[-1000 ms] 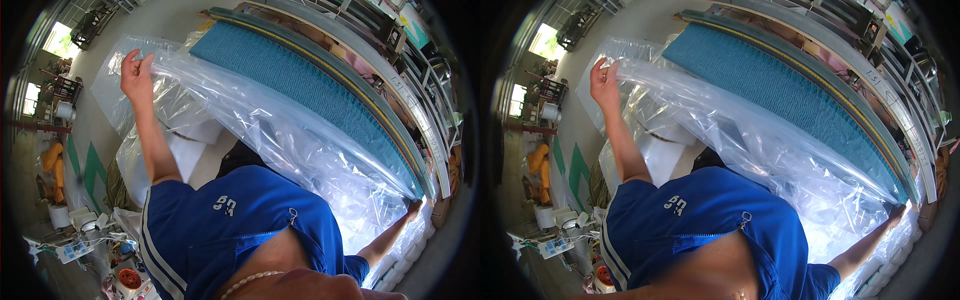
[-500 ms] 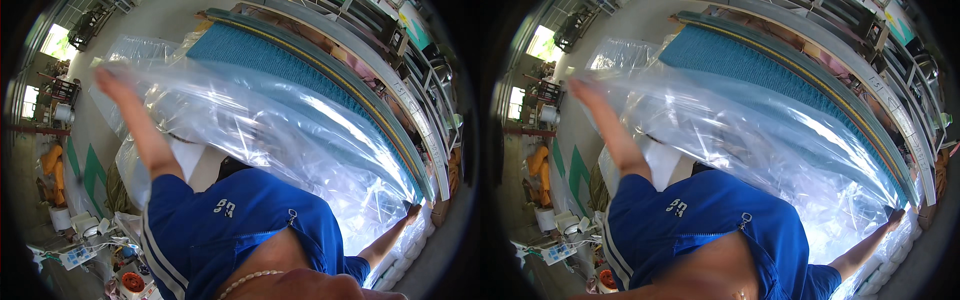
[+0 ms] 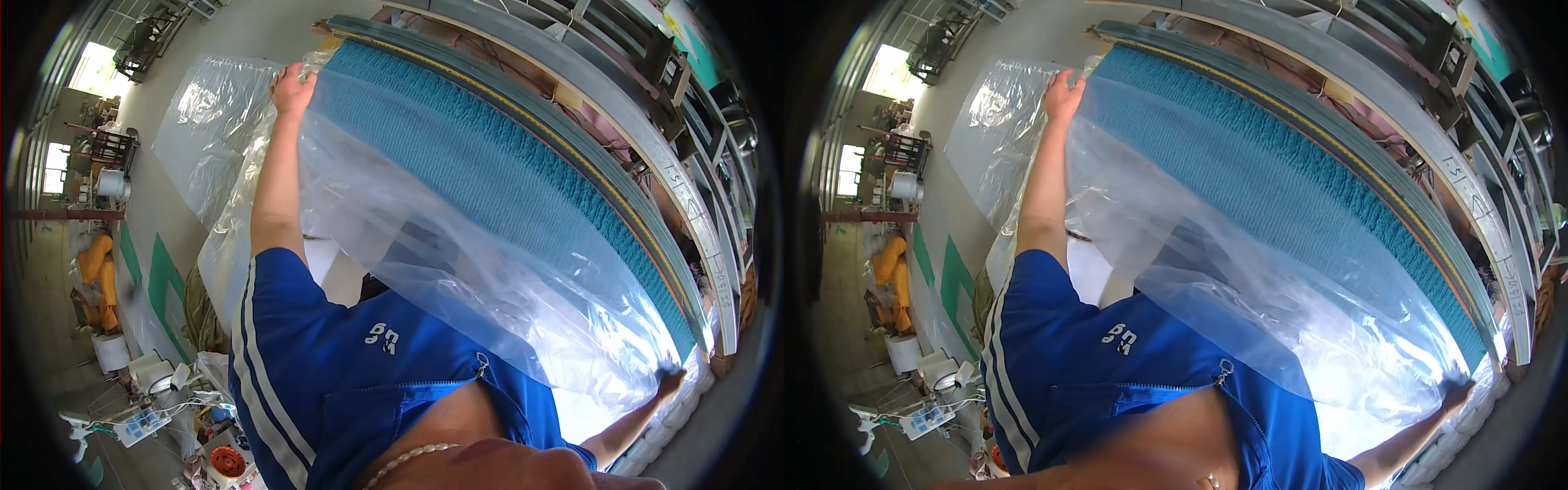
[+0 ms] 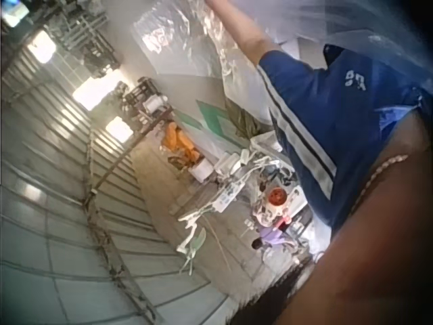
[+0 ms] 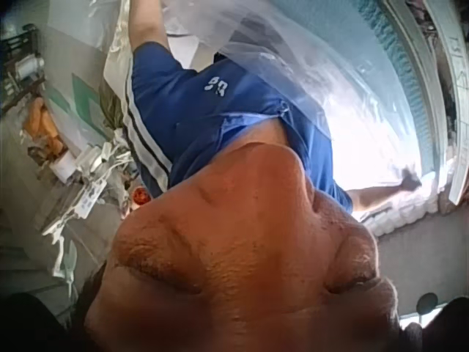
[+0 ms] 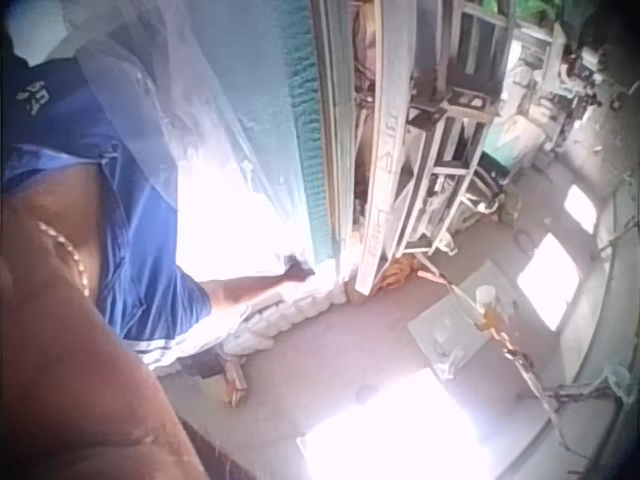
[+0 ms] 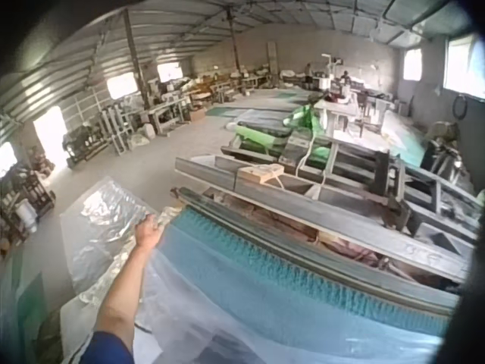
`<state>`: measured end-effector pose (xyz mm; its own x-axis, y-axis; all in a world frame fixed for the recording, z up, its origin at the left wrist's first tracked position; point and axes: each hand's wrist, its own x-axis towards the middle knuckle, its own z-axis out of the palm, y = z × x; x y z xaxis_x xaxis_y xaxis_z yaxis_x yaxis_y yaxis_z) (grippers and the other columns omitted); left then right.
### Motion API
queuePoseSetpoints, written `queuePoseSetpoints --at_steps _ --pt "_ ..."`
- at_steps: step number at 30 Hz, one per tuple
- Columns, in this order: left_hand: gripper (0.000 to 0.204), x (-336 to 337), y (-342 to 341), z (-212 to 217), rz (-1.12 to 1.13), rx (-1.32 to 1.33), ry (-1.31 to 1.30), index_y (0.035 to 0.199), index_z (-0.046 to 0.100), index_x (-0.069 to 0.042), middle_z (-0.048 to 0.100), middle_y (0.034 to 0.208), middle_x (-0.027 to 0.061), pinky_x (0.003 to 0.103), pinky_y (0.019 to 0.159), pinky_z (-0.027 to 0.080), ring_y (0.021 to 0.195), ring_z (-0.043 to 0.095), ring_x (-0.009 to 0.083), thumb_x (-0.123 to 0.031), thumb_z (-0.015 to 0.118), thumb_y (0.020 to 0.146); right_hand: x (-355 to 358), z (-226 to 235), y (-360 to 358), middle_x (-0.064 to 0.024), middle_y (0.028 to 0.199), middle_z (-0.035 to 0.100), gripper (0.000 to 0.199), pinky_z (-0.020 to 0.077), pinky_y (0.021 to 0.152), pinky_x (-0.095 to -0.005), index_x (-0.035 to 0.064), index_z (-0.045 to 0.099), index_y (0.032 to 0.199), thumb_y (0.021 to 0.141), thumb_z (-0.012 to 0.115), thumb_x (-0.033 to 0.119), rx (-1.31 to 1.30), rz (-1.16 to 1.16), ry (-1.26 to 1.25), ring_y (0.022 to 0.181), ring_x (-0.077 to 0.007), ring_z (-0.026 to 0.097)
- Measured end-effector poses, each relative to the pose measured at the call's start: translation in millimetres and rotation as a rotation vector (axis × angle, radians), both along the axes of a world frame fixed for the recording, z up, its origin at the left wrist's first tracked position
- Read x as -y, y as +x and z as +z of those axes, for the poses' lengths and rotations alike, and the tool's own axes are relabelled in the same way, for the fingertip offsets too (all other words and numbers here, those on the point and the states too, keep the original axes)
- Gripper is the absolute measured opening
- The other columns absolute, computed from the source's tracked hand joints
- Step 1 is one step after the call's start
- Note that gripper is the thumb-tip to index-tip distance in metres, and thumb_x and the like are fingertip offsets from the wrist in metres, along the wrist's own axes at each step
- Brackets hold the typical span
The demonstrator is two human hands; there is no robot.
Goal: Covering long industrial parts with clear plastic film in a manufacturing setting.
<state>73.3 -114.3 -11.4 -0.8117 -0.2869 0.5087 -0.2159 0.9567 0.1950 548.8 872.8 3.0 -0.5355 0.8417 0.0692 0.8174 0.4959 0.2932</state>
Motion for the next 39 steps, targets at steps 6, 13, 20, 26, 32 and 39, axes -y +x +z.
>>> queuePoseSetpoints --at_steps 6,13,20,26,32,39 --pt "0.040 -50 -2 20 -0.357 0.009 -0.242 0.111 0.057 -0.014 0.055 0.114 0.0041 0.042 0.095 0.032 0.110 0.046 0.0258 -0.036 0.060 0.077 -87 -15 108 -0.0112 0.119 0.054 0.037 0.0434 0.085 -0.0435 0.0130 0.047 0.118 0.089 0.025 0.019 -0.203 -0.046 0.102 0.107 -0.0308 0.053" --pt "0.019 -121 29 75 -0.836 0.386 -0.253 0.085 0.060 -0.011 0.056 0.090 0.0029 0.035 0.089 0.036 0.098 0.048 0.0226 -0.028 0.061 0.078 -50 0 99 -0.0079 0.115 0.058 0.034 0.0454 0.086 -0.0379 0.0103 0.053 0.116 0.092 0.031 0.020 -0.260 -0.235 0.190 0.099 -0.0258 0.058" --pt "0.015 -127 23 77 -0.875 0.627 -0.025 0.081 0.052 -0.006 0.053 0.075 0.0052 0.034 0.070 0.041 0.078 0.051 0.0241 -0.019 0.060 0.080 -48 8 128 -0.0072 0.108 0.057 0.031 0.0457 0.085 -0.0366 0.0086 0.054 0.113 0.091 0.034 0.018 -0.383 -0.270 0.221 0.094 -0.0237 0.057" --pt "0.016 -140 23 71 -0.903 0.577 0.075 0.089 0.052 -0.008 0.051 0.072 0.0067 0.035 0.066 0.041 0.072 0.051 0.0230 -0.019 0.060 0.081 -46 11 149 -0.0066 0.102 0.056 0.028 0.0460 0.084 -0.0354 0.0072 0.054 0.111 0.091 0.037 0.017 -0.540 -0.260 0.163 0.089 -0.0219 0.055" --pt "0.018 -151 32 76 -0.918 0.590 -0.006 0.094 0.054 -0.011 0.053 0.071 0.0060 0.038 0.066 0.042 0.072 0.052 0.0246 -0.023 0.059 0.081 -45 15 166 -0.0061 0.097 0.055 0.025 0.0463 0.083 -0.0343 0.0058 0.055 0.108 0.091 0.040 0.017 -0.931 -0.245 -0.040 0.084 -0.0201 0.054" --pt "0.010 -142 37 90 -0.927 0.615 -0.213 0.086 0.058 -0.012 0.060 0.086 0.0063 0.035 0.079 0.042 0.090 0.054 0.0241 -0.019 0.060 0.079 -50 26 165 -0.0054 0.090 0.054 0.022 0.0467 0.082 -0.0329 0.0041 0.056 0.106 0.090 0.044 0.015 -1.282 -0.191 -0.237 0.078 -0.0181 0.053"
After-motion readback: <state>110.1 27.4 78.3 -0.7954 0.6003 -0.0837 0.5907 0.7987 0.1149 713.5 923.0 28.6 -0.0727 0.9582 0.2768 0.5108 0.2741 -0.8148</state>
